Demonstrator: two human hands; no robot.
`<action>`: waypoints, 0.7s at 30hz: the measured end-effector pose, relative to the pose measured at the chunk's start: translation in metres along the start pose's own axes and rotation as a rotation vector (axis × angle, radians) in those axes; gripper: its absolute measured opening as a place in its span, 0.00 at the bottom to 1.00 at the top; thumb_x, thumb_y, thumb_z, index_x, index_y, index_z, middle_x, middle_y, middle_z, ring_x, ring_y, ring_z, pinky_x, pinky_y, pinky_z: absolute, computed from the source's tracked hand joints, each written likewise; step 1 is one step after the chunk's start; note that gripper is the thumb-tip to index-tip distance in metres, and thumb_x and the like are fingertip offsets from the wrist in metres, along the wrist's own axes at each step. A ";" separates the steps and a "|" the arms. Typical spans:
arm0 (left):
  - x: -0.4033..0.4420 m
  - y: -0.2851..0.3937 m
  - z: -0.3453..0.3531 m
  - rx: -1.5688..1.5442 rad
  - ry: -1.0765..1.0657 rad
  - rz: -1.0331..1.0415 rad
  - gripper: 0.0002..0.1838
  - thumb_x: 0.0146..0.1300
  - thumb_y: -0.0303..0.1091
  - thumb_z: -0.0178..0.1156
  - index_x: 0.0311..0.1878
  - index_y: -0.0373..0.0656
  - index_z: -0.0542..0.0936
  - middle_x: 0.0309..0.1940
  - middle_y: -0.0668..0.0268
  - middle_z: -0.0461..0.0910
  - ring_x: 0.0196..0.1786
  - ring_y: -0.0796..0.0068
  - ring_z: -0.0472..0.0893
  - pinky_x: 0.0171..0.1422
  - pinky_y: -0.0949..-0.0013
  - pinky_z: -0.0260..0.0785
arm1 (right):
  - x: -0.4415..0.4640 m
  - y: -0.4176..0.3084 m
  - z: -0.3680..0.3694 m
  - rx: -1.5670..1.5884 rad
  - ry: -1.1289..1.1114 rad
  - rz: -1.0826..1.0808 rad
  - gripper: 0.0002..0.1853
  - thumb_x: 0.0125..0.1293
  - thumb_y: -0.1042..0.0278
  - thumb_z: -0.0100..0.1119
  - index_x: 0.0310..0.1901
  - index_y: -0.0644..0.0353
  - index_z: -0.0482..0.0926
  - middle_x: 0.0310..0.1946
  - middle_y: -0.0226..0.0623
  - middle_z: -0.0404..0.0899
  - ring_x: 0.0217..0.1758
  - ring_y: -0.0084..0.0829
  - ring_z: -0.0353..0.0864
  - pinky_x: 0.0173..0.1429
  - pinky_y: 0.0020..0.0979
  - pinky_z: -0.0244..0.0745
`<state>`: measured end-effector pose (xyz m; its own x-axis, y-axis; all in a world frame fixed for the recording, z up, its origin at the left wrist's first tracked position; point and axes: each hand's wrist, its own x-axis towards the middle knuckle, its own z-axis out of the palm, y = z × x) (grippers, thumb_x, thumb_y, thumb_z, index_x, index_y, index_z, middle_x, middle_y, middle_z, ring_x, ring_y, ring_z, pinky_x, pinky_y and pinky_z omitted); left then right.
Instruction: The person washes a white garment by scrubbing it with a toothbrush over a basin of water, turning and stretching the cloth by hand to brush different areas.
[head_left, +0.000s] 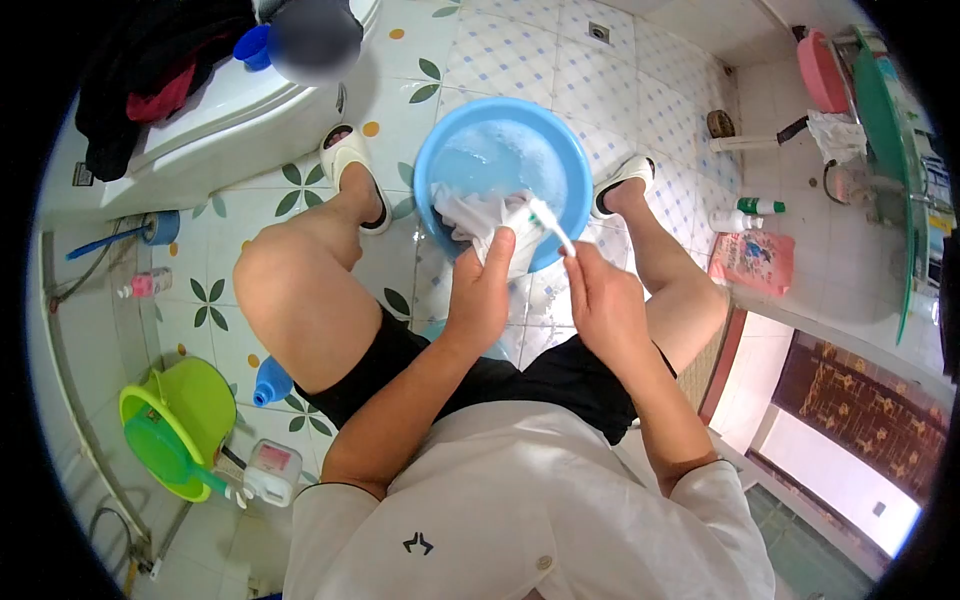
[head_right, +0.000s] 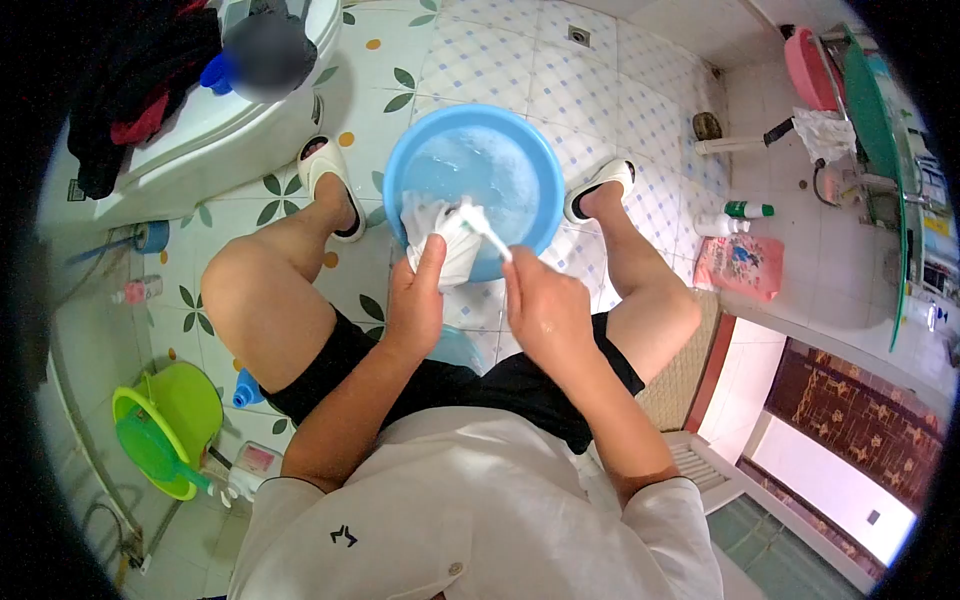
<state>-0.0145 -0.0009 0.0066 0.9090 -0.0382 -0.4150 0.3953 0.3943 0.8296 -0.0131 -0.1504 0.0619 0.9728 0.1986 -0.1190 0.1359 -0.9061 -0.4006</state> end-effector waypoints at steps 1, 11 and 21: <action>0.001 -0.003 0.001 -0.074 -0.001 -0.003 0.23 0.73 0.45 0.48 0.52 0.30 0.78 0.46 0.62 0.80 0.47 0.76 0.77 0.52 0.71 0.68 | 0.002 0.004 0.000 -0.001 0.002 0.001 0.07 0.70 0.67 0.50 0.42 0.61 0.74 0.21 0.48 0.76 0.23 0.49 0.78 0.27 0.45 0.70; 0.010 -0.016 -0.005 -0.416 -0.079 -0.125 0.25 0.75 0.44 0.44 0.64 0.33 0.67 0.59 0.59 0.73 0.61 0.71 0.72 0.67 0.65 0.60 | 0.006 0.003 0.005 0.027 0.038 0.002 0.06 0.69 0.68 0.51 0.41 0.61 0.74 0.21 0.45 0.77 0.22 0.47 0.78 0.25 0.43 0.70; 0.009 -0.003 -0.004 -0.576 -0.123 -0.154 0.26 0.75 0.44 0.43 0.66 0.33 0.65 0.61 0.58 0.71 0.64 0.69 0.71 0.70 0.64 0.58 | 0.010 -0.004 0.000 0.040 0.047 -0.041 0.06 0.68 0.68 0.52 0.41 0.61 0.74 0.18 0.47 0.75 0.22 0.50 0.77 0.26 0.45 0.70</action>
<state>-0.0084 0.0014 -0.0013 0.8690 -0.2265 -0.4399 0.4200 0.8076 0.4139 -0.0042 -0.1454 0.0625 0.9745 0.2162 -0.0594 0.1688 -0.8817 -0.4406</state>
